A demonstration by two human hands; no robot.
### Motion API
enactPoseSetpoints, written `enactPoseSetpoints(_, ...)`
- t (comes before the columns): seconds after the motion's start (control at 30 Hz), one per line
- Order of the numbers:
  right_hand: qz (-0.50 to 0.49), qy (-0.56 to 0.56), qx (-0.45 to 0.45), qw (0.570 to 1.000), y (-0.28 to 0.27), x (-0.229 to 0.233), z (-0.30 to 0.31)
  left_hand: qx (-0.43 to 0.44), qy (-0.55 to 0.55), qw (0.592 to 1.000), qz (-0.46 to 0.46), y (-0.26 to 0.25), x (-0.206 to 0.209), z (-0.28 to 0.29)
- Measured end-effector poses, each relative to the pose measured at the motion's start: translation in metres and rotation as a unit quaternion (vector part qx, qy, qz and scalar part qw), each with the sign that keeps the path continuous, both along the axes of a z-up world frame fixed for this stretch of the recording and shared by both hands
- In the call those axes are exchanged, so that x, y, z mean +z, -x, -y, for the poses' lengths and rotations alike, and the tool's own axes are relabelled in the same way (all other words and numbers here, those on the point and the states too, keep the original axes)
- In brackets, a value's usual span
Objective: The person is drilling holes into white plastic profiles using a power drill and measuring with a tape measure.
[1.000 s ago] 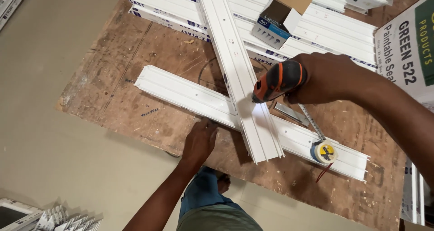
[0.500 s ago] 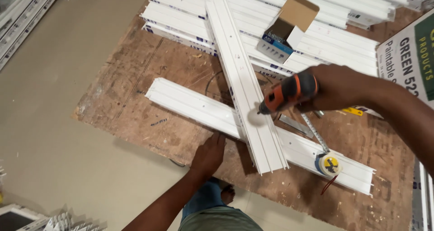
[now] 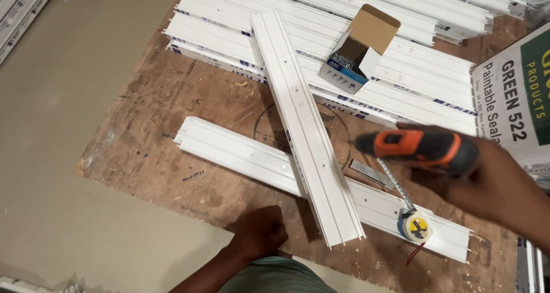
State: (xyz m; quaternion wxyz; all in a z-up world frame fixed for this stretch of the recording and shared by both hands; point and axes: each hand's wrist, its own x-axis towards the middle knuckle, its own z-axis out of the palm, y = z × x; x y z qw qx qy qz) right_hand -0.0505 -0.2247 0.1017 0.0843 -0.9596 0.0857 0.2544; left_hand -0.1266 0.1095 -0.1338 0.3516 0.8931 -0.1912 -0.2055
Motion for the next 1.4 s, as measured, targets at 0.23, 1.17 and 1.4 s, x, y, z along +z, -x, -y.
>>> enactPoseSetpoints(0.23,-0.041,-0.119,-0.161,0.979,0.017,0.021,-0.027,0.052,0.109,0.991,-0.063,-0.044,0.051,0.003)
enactPoseSetpoints(1.17,-0.162,-0.018,-0.103,0.981,-0.045,0.055,-0.104,-0.016,0.331,0.933,0.143,-0.146,0.063,0.045)
enactPoseSetpoints(1.4,-0.165,0.035,-0.104,0.980,-0.067,0.061,-0.120,-0.002,0.263,0.955,0.137,-0.156,0.054,0.040)
